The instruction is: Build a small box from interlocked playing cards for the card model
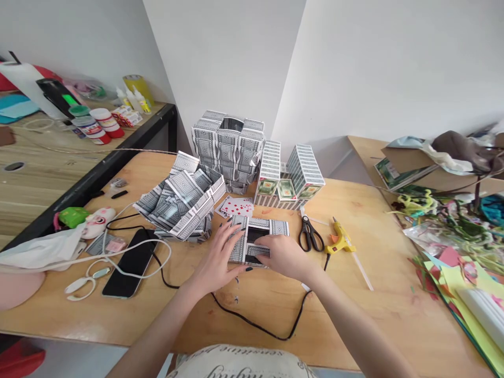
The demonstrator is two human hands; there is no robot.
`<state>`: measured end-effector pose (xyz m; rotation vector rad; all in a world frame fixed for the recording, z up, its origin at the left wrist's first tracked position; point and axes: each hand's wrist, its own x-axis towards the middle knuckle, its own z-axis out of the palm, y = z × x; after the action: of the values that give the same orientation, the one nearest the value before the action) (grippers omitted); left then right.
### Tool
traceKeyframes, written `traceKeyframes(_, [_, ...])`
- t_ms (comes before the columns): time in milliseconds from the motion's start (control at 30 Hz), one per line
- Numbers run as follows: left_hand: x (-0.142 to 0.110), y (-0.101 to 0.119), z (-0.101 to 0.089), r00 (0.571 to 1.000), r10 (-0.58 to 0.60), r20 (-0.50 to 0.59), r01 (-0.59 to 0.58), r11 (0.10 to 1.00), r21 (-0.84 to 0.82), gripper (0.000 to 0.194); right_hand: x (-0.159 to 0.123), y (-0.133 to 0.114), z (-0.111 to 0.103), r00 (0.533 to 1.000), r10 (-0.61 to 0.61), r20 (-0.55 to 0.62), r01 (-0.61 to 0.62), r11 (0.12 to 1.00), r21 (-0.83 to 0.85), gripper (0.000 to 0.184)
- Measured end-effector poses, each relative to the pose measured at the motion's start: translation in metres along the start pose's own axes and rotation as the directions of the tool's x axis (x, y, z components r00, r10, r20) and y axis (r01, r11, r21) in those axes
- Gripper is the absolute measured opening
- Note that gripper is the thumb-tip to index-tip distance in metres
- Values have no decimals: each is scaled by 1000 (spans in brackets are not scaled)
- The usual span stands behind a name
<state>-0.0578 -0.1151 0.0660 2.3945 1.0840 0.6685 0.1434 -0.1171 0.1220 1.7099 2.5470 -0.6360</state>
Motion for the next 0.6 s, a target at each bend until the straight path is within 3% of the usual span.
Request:
traceKeyframes(267, [-6, -6, 3, 1000, -20, -8, 20, 1000, 14, 63, -1, 1, -2, 997, 74, 4, -74, 997, 10, 28])
traceKeyframes(600, [-7, -5, 1, 999, -31, -14, 31, 1000, -4, 63, 2, -3, -1, 998, 48, 28, -48, 999, -6, 27])
